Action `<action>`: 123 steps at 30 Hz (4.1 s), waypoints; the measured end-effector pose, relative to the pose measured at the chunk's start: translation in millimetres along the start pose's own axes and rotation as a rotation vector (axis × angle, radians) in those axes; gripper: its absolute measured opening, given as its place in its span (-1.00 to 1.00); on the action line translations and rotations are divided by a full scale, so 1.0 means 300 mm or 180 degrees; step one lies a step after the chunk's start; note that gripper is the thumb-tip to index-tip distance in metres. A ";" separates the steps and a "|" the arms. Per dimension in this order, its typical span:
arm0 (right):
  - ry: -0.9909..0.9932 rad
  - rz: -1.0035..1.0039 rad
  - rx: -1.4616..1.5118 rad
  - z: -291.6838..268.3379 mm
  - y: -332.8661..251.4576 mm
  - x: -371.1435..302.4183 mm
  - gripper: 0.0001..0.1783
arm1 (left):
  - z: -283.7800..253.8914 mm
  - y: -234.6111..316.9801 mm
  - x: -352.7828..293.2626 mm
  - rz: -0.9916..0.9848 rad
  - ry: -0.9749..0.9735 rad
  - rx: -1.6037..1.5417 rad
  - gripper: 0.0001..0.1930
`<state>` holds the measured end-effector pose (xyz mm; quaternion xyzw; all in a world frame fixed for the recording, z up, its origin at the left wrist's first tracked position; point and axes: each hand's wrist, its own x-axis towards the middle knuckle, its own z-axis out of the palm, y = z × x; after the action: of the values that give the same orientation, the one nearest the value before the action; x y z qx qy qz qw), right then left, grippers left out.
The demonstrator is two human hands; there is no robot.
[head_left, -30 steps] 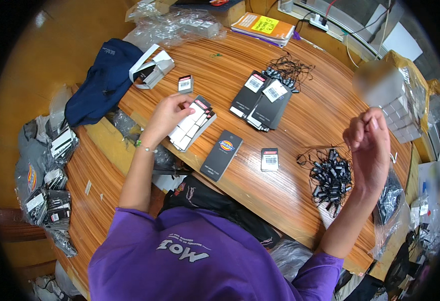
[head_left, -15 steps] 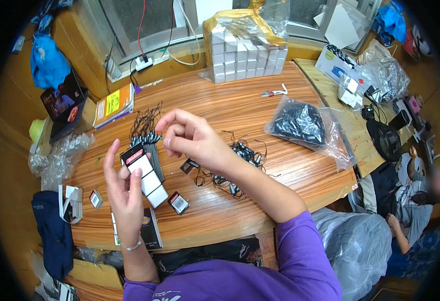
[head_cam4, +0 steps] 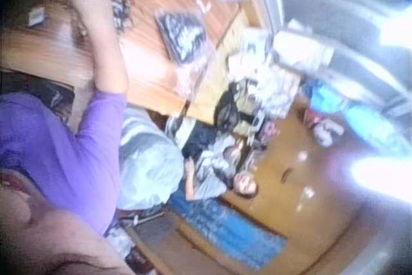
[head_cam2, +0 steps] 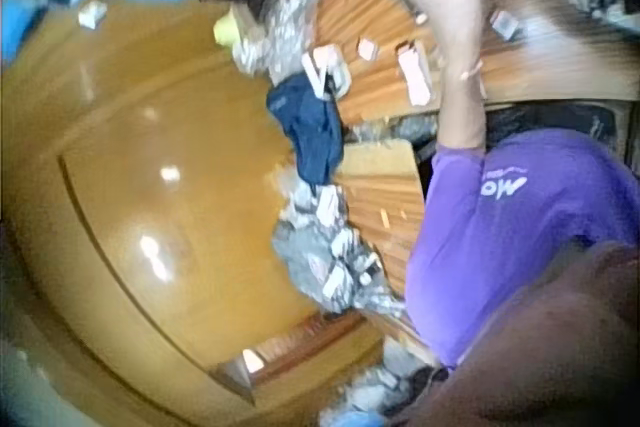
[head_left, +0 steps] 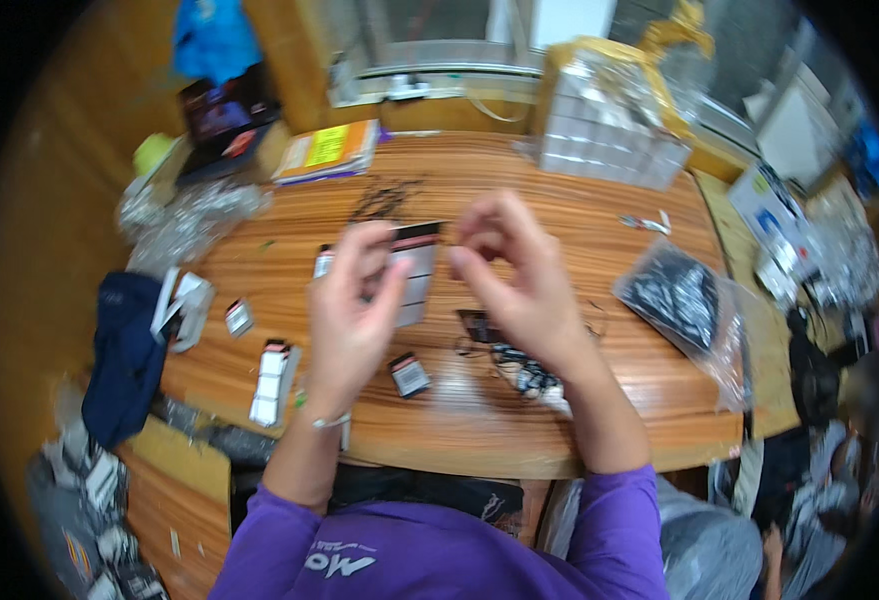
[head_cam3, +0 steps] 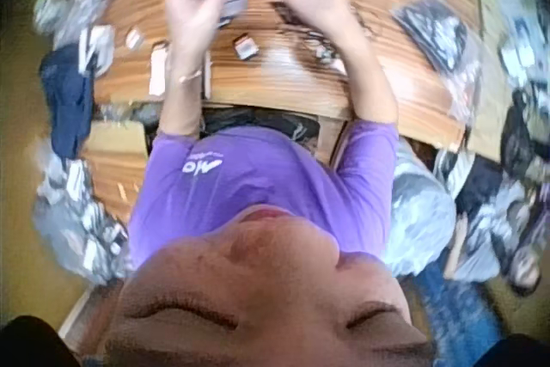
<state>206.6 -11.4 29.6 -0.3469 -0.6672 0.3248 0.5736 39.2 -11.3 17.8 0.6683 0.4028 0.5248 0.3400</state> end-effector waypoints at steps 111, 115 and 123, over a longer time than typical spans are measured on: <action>-0.0686 0.1078 0.1021 0.035 0.012 0.010 -0.85 | -0.082 -0.026 0.031 0.0894 -0.0127 0.0673 -0.81; -0.0951 0.1197 0.1466 0.023 0.034 0.013 -0.85 | -0.099 -0.025 0.031 0.0617 -0.0345 0.0469 -0.82; -0.1390 0.1331 0.1877 0.021 0.057 0.016 -0.89 | -0.112 -0.030 0.012 0.0039 -0.0598 -0.0381 -0.84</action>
<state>201.6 1.7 17.1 -0.2189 -0.5668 0.6771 0.4152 5.0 -3.0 18.7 0.6955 0.3331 0.4851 0.4123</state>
